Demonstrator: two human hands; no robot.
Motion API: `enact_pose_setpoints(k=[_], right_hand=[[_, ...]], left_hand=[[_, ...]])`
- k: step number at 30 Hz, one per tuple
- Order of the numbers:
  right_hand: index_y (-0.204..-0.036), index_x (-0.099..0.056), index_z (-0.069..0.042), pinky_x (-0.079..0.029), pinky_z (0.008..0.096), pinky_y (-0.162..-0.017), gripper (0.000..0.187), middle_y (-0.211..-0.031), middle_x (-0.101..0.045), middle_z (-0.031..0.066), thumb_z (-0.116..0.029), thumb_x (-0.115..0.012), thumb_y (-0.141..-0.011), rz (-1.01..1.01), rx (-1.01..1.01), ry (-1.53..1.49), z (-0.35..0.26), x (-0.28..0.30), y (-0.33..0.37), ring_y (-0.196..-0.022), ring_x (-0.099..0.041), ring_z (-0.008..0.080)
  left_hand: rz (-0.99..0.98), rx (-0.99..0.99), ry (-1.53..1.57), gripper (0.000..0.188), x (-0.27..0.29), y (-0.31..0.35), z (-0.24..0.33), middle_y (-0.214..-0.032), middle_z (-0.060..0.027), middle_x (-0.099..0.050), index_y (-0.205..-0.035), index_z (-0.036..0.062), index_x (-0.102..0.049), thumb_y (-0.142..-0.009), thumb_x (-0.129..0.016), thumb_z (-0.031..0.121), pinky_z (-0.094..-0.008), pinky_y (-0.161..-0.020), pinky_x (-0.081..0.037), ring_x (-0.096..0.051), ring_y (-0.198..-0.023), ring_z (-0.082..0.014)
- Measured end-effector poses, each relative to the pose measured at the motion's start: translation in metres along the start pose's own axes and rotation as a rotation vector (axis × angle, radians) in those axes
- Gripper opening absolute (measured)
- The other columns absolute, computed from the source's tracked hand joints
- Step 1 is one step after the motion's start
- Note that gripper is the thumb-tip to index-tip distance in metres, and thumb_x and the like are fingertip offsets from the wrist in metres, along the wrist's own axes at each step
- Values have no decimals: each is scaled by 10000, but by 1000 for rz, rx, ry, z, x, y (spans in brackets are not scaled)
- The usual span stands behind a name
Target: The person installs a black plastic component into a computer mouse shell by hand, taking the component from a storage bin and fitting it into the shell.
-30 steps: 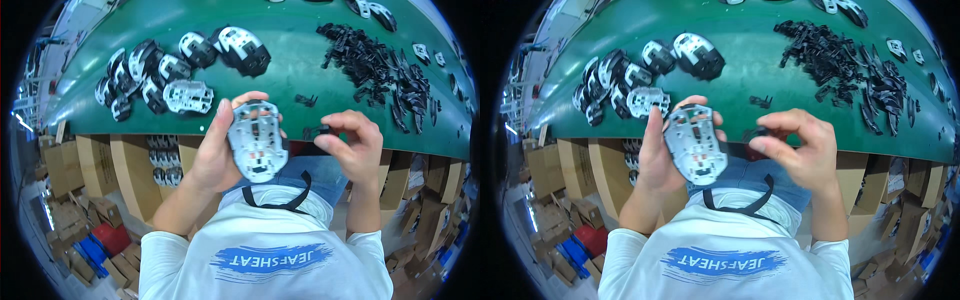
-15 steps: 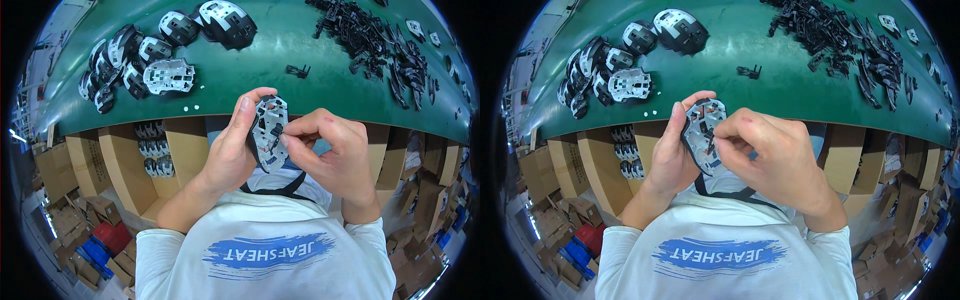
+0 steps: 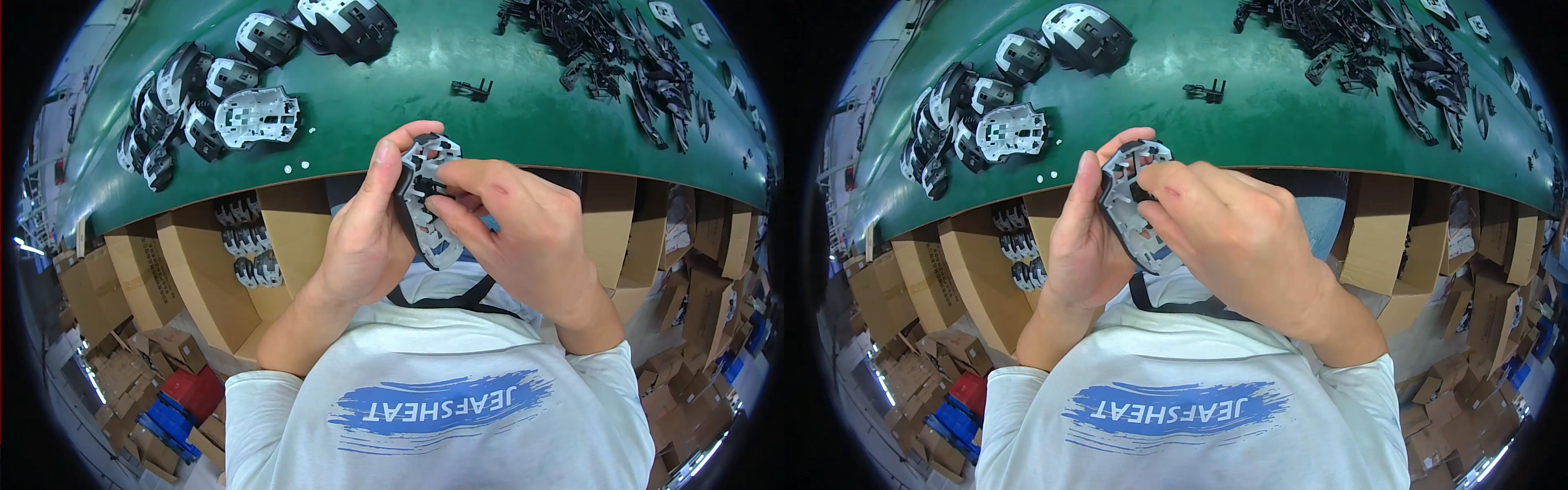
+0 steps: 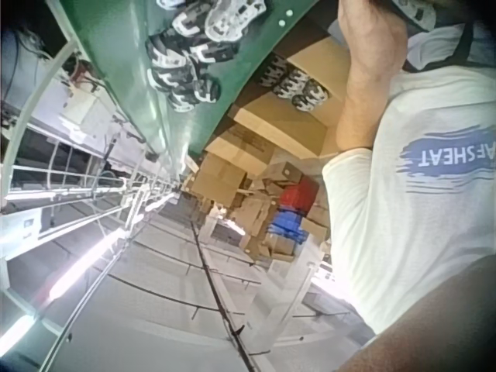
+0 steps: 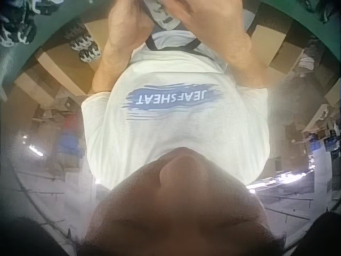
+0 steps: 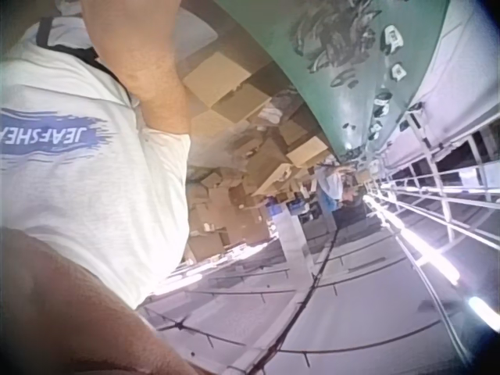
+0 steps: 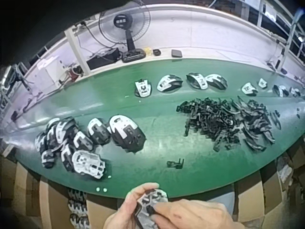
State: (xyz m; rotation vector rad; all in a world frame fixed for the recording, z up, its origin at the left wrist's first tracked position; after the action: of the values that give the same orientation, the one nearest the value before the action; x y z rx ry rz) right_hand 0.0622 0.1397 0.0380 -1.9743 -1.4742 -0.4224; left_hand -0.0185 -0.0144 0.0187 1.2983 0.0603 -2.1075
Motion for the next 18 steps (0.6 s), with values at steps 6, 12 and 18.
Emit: enact_pose_setpoints(k=[6, 12, 18], right_hand=[[-968, -691, -79, -557, 332, -591, 261, -822, -680, 44, -3, -841, -768, 121, 181, -31, 9, -2, 7, -674, -677, 230], [-977, -713, -78, -547, 339, -621, 270, -921, -740, 54, -2, -849, -758, 20, 181, 47, 12, -2, 13, -711, -684, 228], [-1190, -762, -68, -548, 345, -668, 404, -1068, -760, 68, -85, -860, -799, -95, 106, -14, -8, 21, 30, -785, -684, 237]], left_hand=[[-15, 3, 26, 573, -2, 0, -4, -1326, -117, -667, -1553, 38, -415, -1184, -267, 451, -390, -1048, -534, -657, -1214, -206], [2, 16, 54, 576, 9, 3, -9, -1341, -125, -664, -1559, 40, -410, -1181, -266, 451, -402, -1066, -530, -657, -1239, -232], [-21, -78, 21, 612, 5, 2, -3, -1328, -118, -667, -1573, 36, -391, -1171, -275, 483, -391, -1033, -551, -667, -1214, -232]])
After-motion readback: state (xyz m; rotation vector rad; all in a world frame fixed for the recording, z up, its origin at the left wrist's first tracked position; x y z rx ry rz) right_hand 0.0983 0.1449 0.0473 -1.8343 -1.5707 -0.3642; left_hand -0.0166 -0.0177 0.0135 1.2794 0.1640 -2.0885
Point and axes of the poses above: each hand's wrist, its own y-axis away from the middle knuckle, its own x-axis out of the back of the hand, z = x × y, the point moved 1 cm from there along -y, towards the middle knuckle
